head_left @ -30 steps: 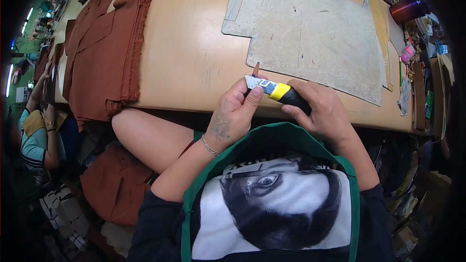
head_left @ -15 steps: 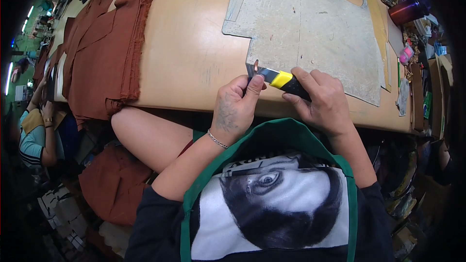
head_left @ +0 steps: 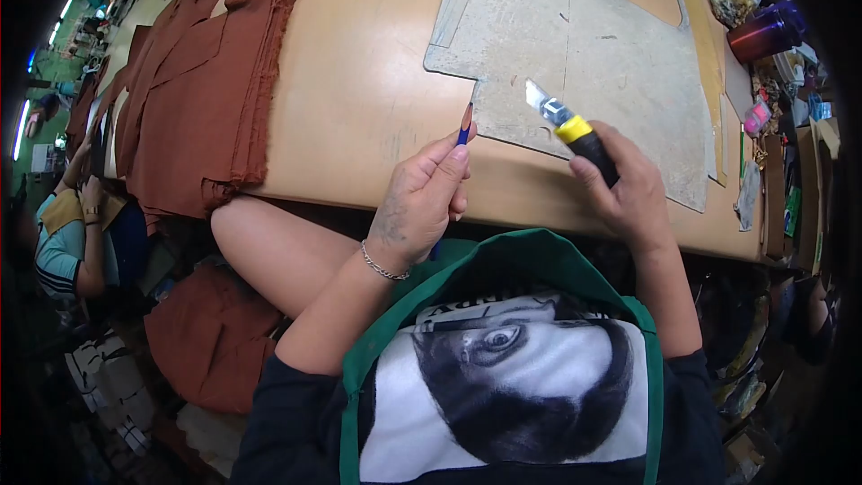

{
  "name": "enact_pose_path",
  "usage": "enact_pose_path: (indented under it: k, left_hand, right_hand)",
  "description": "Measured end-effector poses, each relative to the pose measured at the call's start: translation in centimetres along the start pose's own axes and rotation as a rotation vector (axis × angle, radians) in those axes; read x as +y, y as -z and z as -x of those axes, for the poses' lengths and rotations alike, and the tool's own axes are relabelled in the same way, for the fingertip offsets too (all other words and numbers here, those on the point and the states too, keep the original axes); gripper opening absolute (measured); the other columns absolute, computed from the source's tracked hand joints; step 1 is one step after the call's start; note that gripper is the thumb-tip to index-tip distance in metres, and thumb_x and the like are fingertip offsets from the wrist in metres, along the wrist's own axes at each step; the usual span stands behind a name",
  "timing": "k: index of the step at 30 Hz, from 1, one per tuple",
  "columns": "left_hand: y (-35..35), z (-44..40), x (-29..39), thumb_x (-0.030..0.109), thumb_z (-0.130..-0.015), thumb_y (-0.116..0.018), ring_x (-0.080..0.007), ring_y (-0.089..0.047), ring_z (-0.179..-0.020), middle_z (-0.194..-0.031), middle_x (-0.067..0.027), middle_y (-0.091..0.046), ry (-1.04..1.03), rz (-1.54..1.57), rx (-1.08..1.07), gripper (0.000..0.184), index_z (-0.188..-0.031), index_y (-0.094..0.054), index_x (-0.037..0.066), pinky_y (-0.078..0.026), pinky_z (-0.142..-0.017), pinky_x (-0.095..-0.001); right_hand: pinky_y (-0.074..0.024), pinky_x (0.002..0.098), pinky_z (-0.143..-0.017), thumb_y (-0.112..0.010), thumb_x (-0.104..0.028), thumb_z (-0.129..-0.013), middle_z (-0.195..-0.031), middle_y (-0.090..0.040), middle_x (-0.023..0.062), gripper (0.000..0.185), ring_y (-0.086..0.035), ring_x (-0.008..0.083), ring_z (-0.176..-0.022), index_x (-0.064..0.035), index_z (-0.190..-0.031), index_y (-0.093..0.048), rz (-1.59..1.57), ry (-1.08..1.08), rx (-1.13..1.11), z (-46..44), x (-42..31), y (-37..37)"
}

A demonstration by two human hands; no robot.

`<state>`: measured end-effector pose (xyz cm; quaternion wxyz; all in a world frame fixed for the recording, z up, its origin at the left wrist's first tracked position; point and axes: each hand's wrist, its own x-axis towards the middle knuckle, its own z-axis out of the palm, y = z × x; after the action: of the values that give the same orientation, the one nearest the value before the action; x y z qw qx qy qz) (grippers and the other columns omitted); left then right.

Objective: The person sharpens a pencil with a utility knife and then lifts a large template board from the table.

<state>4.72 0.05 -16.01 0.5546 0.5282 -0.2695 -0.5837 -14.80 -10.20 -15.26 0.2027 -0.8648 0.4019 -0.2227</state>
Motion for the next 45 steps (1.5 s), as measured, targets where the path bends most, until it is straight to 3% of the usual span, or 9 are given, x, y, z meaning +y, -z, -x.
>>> enact_pose_path:
  k: [7,15,24,29,33,36,41,43,45]
  left_hand:
    - [0.3,-0.2,-0.2,0.019,-0.09,-0.039,-0.0024,-0.04,-0.055,-0.073,0.001,-0.045,0.026,0.041,-0.005,0.037,-0.12,-0.04,-0.002,-0.034,-0.048,-0.0143]
    - [0.5,0.2,-0.1,0.015,-0.087,-0.041,-0.002,-0.037,-0.058,-0.077,0.0029,-0.043,0.018,0.023,-0.03,0.039,-0.122,-0.038,-0.002,-0.031,-0.051,-0.0135]
    - [0.1,0.6,0.1,0.016,-0.087,-0.046,-0.0008,-0.032,-0.054,-0.064,0.007,-0.037,0.021,-0.07,-0.028,0.036,-0.12,-0.042,0.0,-0.027,-0.048,-0.0138]
    - [0.1,0.3,-0.8,0.022,-0.088,-0.046,0.0007,-0.03,-0.048,-0.057,0.0089,-0.037,-0.093,-0.272,0.029,0.032,-0.112,-0.051,0.002,-0.025,-0.043,-0.0146]
    - [-0.4,0.2,-1.1,0.02,-0.087,-0.049,-0.0031,-0.041,-0.066,-0.071,0.0013,-0.053,-0.165,-0.276,0.107,0.026,-0.098,-0.056,-0.003,-0.037,-0.06,-0.0185]
    - [-0.6,-0.2,-1.8,0.024,-0.087,-0.049,0.0012,-0.029,-0.046,-0.054,0.0091,-0.04,-0.2,-0.323,0.159,0.028,-0.095,-0.059,0.0,-0.022,-0.041,-0.0161]
    - [-1.0,-0.3,-1.3,0.026,-0.085,-0.052,0.0011,-0.031,-0.048,-0.053,0.0084,-0.041,-0.149,-0.324,0.185,0.028,-0.088,-0.061,0.0,-0.023,-0.041,-0.0165]
    - [-0.8,0.0,-2.1,0.027,-0.085,-0.052,0.0014,-0.032,-0.05,-0.054,0.0076,-0.042,-0.164,-0.355,0.162,0.029,-0.087,-0.062,-0.001,-0.024,-0.042,-0.0163]
    - [-0.1,0.8,-4.5,0.027,-0.086,-0.051,0.0017,-0.034,-0.052,-0.055,0.0064,-0.043,-0.234,-0.436,0.121,0.03,-0.087,-0.062,-0.001,-0.025,-0.042,-0.0158]
  right_hand:
    - [-0.0447,0.0367,-0.062,-0.062,-0.03,-0.073,-0.077,-0.056,0.0179,0.039,-0.056,0.0328,-0.069,-0.0021,-0.099,-0.053,-0.074,0.073,-0.152,1.0,-1.8,-0.8]
    - [-0.0441,0.037,-0.058,-0.062,-0.031,-0.072,-0.072,-0.055,0.0159,0.04,-0.055,0.0314,-0.064,-0.0022,-0.097,-0.052,-0.083,0.155,-0.149,0.7,-2.6,-1.8]
    - [-0.044,0.0367,-0.056,-0.062,-0.033,-0.071,-0.07,-0.055,0.0144,0.039,-0.055,0.0303,-0.063,-0.004,-0.096,-0.053,-0.074,0.161,-0.176,0.7,-2.7,-1.9]
    - [-0.0426,0.0369,-0.053,-0.062,-0.033,-0.07,-0.065,-0.052,0.012,0.038,-0.054,0.0287,-0.058,-0.0056,-0.094,-0.053,-0.01,0.17,-0.176,0.7,-2.7,-1.8]
    - [-0.041,0.0363,-0.049,-0.063,-0.033,-0.069,-0.061,-0.048,0.0098,0.037,-0.051,0.0267,-0.054,-0.007,-0.094,-0.053,0.086,0.227,-0.118,0.4,-2.4,-1.8]
    - [-0.0403,0.0358,-0.048,-0.064,-0.032,-0.068,-0.06,-0.047,0.009,0.037,-0.051,0.0257,-0.053,-0.0079,-0.094,-0.053,0.125,0.253,-0.083,0.2,-2.1,-1.7]
    - [-0.0421,0.0361,-0.052,-0.064,-0.031,-0.069,-0.064,-0.051,0.0104,0.037,-0.053,0.0265,-0.058,-0.0076,-0.095,-0.054,0.168,0.243,-0.1,-0.1,-1.7,-1.3]
    - [-0.0442,0.0359,-0.058,-0.062,-0.03,-0.073,-0.074,-0.057,0.0138,0.034,-0.056,0.0293,-0.066,-0.0057,-0.097,-0.054,0.007,0.045,0.199,-0.8,0.6,-1.9]
    - [-0.0449,0.0348,-0.064,-0.058,-0.028,-0.077,-0.083,-0.058,0.0165,0.033,-0.058,0.0313,-0.074,-0.0043,-0.099,-0.054,0.035,-0.226,0.28,-2.5,4.2,2.5]
